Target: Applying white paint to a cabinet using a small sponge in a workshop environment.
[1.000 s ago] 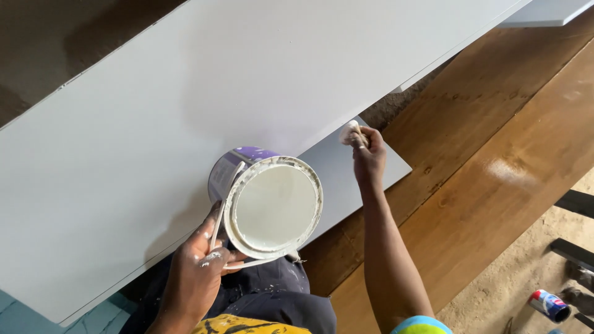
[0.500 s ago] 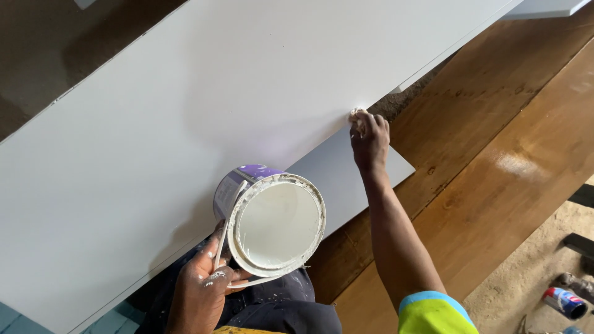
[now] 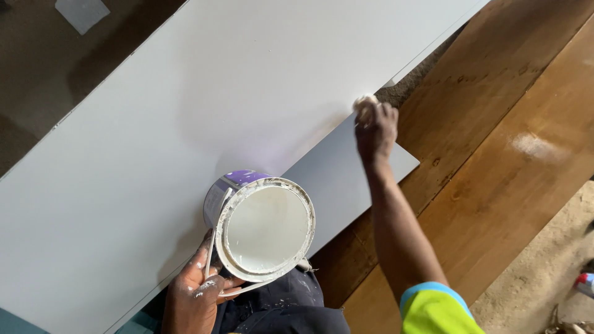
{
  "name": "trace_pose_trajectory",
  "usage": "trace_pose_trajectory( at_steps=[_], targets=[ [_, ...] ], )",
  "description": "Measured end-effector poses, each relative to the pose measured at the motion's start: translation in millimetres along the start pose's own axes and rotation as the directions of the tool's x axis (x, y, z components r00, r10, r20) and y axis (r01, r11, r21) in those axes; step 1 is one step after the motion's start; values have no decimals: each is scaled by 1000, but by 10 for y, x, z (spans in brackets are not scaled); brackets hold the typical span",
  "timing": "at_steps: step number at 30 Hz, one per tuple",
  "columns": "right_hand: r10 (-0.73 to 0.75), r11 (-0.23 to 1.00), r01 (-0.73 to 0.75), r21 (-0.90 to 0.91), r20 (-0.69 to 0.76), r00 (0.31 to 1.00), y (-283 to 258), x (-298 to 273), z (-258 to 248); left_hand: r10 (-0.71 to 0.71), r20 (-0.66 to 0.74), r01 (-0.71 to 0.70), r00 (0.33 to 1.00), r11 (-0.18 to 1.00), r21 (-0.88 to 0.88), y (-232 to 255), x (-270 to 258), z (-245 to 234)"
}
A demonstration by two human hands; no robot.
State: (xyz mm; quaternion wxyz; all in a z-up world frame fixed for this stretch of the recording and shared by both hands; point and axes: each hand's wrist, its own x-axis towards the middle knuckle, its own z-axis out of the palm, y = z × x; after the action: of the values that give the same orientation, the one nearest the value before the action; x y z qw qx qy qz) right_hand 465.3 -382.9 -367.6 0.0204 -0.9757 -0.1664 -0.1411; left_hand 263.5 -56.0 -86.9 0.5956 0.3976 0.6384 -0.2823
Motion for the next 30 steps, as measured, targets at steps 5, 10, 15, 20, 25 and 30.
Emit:
trace_pose_trajectory(
  at_steps=[5,10,15,20,25,30],
  targets=[
    [358,865,-376,332,118,926,134,252,-137,1,-14,-1,1000,1000,-2,-38,8,-8],
    [-10,880,-162,447,357,934,-661,-129,-397,-37,-43,37,998,999,11,19,-110,89],
    [-255,868,136,477,194,947,-1000,-588,-328,1,12,-1,1000,1000,-2,-229,130,-38],
    [523,748,-468,471,17,852,-217,-43,-16,0,38,0,999,1000,23,-300,143,-59],
    [721,-245,-743,623,629,289,-10,-51,-38,-35,23,35,999,999,15,-386,200,-111],
    [378,-493,-695,524,848,371,-567,-582,32,-25,-24,27,999,997,76,-341,69,-16]
  ],
)
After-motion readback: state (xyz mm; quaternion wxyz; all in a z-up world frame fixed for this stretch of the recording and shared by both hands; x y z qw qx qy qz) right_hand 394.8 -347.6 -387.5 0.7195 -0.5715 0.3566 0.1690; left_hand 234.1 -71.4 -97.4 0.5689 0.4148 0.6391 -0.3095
